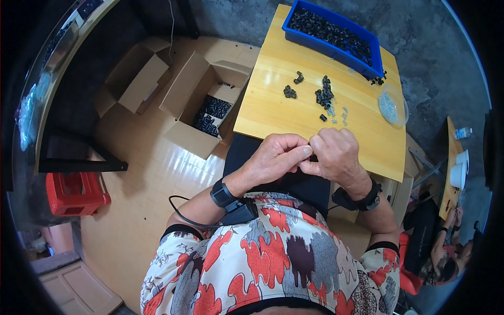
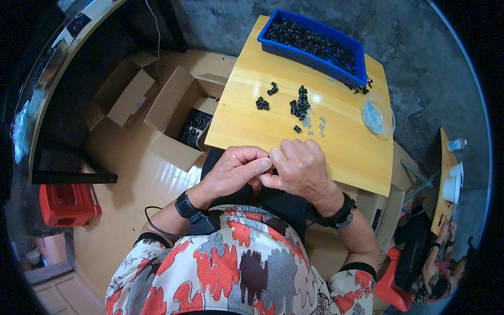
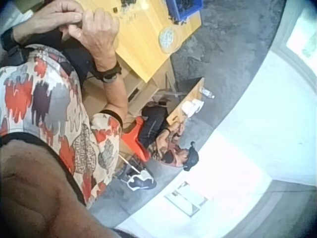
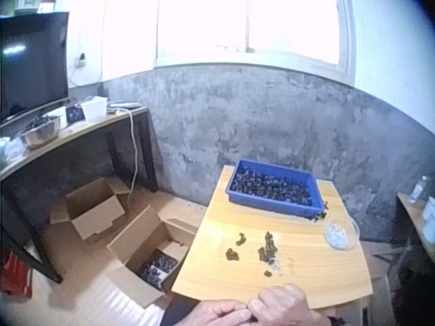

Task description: Assembling small plastic components by inserting white pins into black housings.

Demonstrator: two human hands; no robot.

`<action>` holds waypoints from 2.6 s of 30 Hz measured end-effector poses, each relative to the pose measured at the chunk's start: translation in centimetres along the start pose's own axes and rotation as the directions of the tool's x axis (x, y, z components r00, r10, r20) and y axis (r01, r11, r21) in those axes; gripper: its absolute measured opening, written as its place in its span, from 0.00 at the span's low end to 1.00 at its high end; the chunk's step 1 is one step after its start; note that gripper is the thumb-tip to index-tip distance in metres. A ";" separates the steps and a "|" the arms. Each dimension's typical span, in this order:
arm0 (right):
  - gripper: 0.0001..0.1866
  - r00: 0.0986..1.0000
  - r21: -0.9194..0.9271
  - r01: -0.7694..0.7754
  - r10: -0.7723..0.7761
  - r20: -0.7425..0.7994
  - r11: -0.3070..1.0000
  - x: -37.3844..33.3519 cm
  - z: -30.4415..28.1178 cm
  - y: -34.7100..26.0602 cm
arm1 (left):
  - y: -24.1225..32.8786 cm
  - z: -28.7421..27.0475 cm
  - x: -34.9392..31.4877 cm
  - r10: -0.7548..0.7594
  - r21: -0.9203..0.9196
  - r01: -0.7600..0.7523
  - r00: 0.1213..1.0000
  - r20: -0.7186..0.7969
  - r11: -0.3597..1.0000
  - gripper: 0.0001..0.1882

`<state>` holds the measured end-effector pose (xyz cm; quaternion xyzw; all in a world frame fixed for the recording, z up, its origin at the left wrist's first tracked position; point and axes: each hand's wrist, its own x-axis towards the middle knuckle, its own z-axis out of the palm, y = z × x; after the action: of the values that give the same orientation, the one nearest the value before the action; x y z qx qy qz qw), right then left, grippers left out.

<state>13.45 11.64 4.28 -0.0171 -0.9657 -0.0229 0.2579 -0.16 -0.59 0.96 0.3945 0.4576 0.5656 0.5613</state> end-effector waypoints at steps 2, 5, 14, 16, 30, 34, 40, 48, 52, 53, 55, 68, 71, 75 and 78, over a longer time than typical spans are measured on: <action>0.22 1.000 0.016 -0.011 0.011 0.015 1.000 -0.1 0.0 -0.1 | -0.5 0.1 0.2 0.005 0.007 -0.005 0.999 -0.038 1.000 0.11; 0.22 1.000 0.026 0.007 -0.008 0.020 1.000 -0.2 0.1 0.0 | -0.3 0.2 0.1 0.008 0.055 -0.005 0.999 -0.046 0.998 0.12; 0.18 1.000 0.027 -0.011 0.011 0.012 1.000 -0.6 -0.2 0.0 | 0.3 -0.3 -0.3 -0.101 0.068 0.096 0.992 0.075 0.993 0.12; 0.18 1.000 0.030 -0.010 0.010 0.007 0.999 -0.6 0.0 0.0 | 0.1 -0.2 -0.4 -0.096 0.060 0.092 0.993 0.065 0.994 0.12; 0.18 0.998 0.065 0.039 -0.042 0.043 0.997 -0.7 -0.5 0.2 | -0.2 -0.1 -0.4 -0.150 0.002 0.150 0.986 0.066 0.989 0.10; 0.18 0.998 0.072 0.019 -0.023 0.055 0.997 -1.0 -0.5 0.4 | -0.2 0.2 -0.4 -0.079 0.003 0.079 0.997 -0.008 0.997 0.08; 0.18 1.000 0.047 -0.003 0.001 0.030 0.999 -1.1 -0.1 0.4 | -0.7 0.9 -0.4 0.015 -0.091 -0.026 0.994 -0.110 0.995 0.07; 0.24 0.998 0.061 -0.017 0.014 0.055 0.998 -1.4 -0.3 0.3 | -0.4 0.9 -0.3 0.121 0.060 -0.114 0.983 -0.137 0.992 0.09; 0.32 0.998 0.067 -0.011 0.007 0.068 0.998 -2.0 0.0 0.2 | -0.8 0.9 -0.3 0.115 0.022 -0.113 0.985 -0.131 0.993 0.10; 0.34 0.998 0.074 -0.015 0.010 0.063 0.997 -2.0 0.0 0.2 | -0.8 0.9 -0.3 0.114 0.008 -0.114 0.986 -0.124 0.993 0.10; 0.35 0.998 0.067 -0.012 0.007 0.064 0.998 -2.0 0.0 0.2 | -0.6 1.0 -0.3 0.114 0.020 -0.112 0.986 -0.120 0.993 0.10; 0.35 0.995 0.094 -0.005 -0.005 0.104 0.996 -1.7 -0.5 -0.2 | -0.8 0.9 -0.3 0.111 -0.051 -0.118 0.986 -0.121 0.992 0.11; 0.27 0.992 0.379 -0.130 0.116 0.058 0.916 -1.6 -0.4 -0.1 | -0.6 0.5 -0.3 0.057 -0.094 -0.068 0.992 -0.109 0.993 0.11; 0.19 0.900 0.575 -0.428 0.387 0.201 0.697 -1.8 -1.1 -0.7 | -0.4 0.1 -0.5 -0.018 -0.155 0.007 0.998 -0.065 0.988 0.11; 0.15 0.907 0.688 -0.388 0.385 0.168 0.613 -1.9 -0.8 -0.7 | -0.6 0.2 -0.5 -0.017 -0.154 0.011 0.999 -0.037 0.988 0.11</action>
<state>15.45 10.87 4.00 -0.1243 -0.8727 0.4055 0.2417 0.23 -1.10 0.51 0.3359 0.4258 0.6028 0.5851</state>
